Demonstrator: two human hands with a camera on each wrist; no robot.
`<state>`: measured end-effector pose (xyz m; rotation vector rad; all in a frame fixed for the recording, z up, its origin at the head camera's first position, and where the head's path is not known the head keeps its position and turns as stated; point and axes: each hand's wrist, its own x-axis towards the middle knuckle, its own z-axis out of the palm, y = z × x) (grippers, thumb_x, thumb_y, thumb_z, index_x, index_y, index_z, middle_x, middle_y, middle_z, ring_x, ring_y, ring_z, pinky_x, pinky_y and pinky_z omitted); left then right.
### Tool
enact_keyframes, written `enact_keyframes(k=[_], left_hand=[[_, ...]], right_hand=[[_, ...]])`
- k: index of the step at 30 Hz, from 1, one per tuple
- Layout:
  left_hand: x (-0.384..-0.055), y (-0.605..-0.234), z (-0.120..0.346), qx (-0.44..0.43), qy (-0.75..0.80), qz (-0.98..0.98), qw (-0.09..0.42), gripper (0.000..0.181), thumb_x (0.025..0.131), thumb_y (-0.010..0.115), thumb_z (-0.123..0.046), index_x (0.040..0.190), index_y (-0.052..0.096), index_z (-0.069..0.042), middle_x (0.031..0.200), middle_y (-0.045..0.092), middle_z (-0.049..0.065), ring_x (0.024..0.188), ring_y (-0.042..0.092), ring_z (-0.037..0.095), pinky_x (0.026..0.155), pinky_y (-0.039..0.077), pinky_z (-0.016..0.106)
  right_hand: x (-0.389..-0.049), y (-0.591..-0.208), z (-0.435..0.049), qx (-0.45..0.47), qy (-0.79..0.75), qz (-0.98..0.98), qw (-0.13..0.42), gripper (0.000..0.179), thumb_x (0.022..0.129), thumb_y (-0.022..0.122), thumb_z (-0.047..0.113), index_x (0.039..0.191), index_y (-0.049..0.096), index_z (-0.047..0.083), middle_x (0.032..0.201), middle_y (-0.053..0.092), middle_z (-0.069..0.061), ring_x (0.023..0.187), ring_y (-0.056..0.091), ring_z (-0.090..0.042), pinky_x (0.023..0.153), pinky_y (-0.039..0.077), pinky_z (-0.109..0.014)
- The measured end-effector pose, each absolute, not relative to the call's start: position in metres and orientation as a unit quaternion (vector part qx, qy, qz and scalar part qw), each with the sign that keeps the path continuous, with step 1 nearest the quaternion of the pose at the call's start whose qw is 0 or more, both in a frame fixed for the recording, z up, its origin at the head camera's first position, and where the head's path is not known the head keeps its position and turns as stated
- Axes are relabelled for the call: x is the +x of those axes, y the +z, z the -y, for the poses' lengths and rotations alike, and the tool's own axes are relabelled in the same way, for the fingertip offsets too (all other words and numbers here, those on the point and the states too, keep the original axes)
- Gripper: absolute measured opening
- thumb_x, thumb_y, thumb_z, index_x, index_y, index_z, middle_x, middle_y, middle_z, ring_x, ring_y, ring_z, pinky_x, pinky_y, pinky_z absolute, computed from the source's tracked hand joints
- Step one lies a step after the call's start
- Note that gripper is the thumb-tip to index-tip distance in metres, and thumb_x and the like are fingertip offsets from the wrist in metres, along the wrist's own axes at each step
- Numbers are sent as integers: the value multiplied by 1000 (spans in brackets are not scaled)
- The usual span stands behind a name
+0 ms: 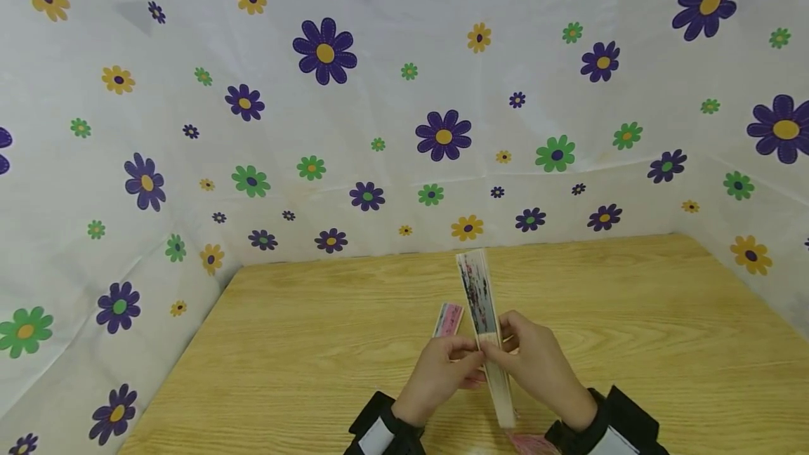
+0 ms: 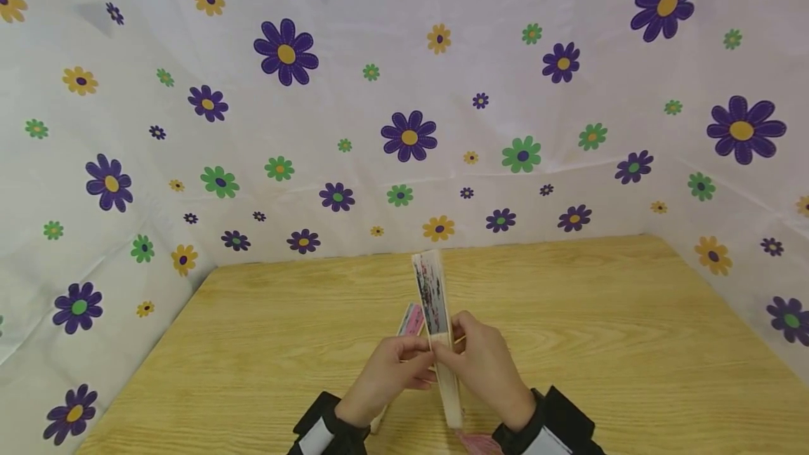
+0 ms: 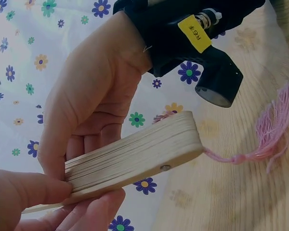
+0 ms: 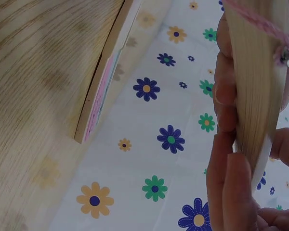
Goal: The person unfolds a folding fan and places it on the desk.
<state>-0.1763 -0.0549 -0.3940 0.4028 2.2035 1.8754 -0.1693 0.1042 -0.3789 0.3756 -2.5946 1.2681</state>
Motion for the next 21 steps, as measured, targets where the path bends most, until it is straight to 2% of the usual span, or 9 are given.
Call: enact_keyframes(k=[7, 21], left_hand=[[-175, -394, 54, 145, 627, -759, 100, 20, 94, 60, -1, 102, 69, 14, 91, 72, 33, 75, 70, 41, 63, 64, 36], [-176, -395, 55, 147, 628, -756, 109, 19, 95, 60, -1, 102, 69, 14, 91, 72, 34, 80, 68, 45, 66, 64, 41]], right_hand=[[-168, -381, -102, 118, 402, 898, 135, 20, 79, 76, 4, 93, 63, -2, 73, 68, -9, 60, 60, -12, 46, 50, -26], [-170, -382, -104, 126, 384, 901, 158, 20, 78, 74, 3, 94, 62, -3, 72, 68, -11, 58, 58, -12, 45, 49, -27]])
